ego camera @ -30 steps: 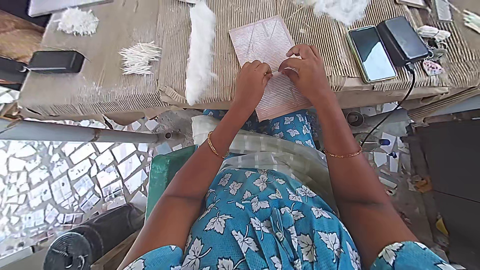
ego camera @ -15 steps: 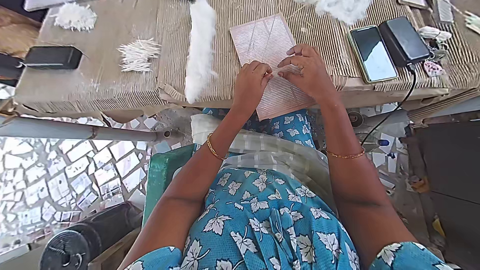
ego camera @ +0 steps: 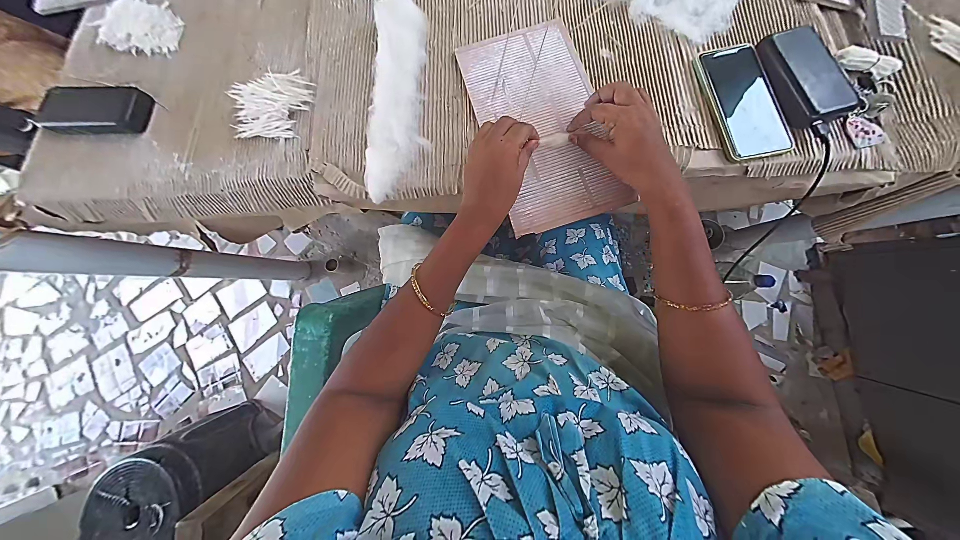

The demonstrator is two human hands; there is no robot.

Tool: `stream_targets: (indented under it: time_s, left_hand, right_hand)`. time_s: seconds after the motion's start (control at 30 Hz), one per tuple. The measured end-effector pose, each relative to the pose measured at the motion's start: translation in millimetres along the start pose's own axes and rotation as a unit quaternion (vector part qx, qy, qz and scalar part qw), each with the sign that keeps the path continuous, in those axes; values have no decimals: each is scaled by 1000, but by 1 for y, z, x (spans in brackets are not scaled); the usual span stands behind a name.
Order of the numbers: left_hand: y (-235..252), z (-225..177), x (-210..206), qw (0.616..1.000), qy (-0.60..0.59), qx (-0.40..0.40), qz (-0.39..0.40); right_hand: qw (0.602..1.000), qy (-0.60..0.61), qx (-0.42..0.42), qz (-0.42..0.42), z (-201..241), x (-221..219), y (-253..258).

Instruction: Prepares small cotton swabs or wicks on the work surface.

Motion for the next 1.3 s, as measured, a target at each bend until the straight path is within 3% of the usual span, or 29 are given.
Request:
stream_targets:
  time_s: [0.2, 0.37, 0.87, 1.17, 1.3]
  left_hand:
    - [5, 2, 12, 995, -66, 70, 11]
    - [9, -3, 4, 999, -10, -3, 32]
    - [12, -7, -8, 999, 25, -5, 28]
    - [15, -2, 9, 997, -65, 43, 14]
    - [20, -6, 9, 997, -46, 27, 55]
  right_hand:
    - [998, 55, -2, -10, -9, 10, 0]
    - [999, 26, -4, 21, -2, 0, 2]
    - [999, -13, -44, 24, -4, 4, 1]
    - [997, 67, -35, -11, -15, 18, -3]
    - [998, 57, -23, 12, -11, 8, 0]
Point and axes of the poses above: each hand's wrist, its own y-axis towards the middle knuckle, its own x-axis out of the back of the hand, z = x × y, the point moved 2 cm from there along y, towards the middle knuckle, and after that the axes turned 5 degrees about x, right-handed, at the moved point
